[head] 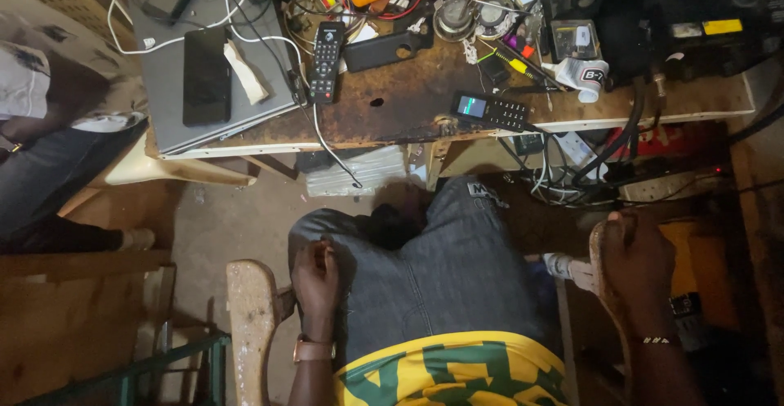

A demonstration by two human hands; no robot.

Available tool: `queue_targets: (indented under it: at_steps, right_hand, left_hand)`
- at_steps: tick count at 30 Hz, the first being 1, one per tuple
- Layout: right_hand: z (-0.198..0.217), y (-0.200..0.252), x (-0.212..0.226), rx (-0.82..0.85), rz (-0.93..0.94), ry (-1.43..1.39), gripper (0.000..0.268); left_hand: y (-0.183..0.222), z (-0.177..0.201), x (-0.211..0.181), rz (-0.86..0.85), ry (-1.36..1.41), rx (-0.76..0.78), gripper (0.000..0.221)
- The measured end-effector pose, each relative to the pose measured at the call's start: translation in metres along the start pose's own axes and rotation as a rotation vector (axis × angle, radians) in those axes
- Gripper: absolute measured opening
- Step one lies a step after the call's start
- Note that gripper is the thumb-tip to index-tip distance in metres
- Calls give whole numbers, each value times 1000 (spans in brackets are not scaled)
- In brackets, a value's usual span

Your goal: Reassembling a feature phone by inserting internal components and tightening screws with a screwdriver

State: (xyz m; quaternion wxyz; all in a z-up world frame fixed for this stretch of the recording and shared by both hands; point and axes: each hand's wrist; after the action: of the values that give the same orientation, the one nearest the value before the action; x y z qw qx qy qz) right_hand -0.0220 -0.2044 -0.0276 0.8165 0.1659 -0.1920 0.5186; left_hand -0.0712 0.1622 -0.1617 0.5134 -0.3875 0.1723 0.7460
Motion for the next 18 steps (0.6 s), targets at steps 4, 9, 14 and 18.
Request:
queue_targets:
  at_steps: [4, 9, 14, 18]
  right_hand:
    - [-14, -7, -25, -68, 82, 26, 30]
    - [-17, -10, -30, -58, 42, 41, 34]
    - [-1, 1, -1, -25, -22, -24, 28]
    - [4, 6, 10, -14, -23, -39, 30]
  left_hand:
    - [-1, 3, -8, 38, 23, 14, 16]
    - [-1, 7, -17, 19, 52, 8, 20]
    - [-1, 8, -19, 65, 32, 19, 19]
    - [-1, 7, -17, 49, 39, 10, 18]
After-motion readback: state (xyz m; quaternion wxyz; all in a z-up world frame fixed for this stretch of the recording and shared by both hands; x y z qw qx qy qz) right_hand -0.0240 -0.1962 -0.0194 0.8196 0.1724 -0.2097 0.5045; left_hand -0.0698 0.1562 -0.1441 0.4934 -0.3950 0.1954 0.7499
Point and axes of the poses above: each hand's wrist, its own y-axis away from the middle knuckle, its own z-axis out of the back of the hand, x = y × z, and after that the axes turned 4 degrees about y, right-handed
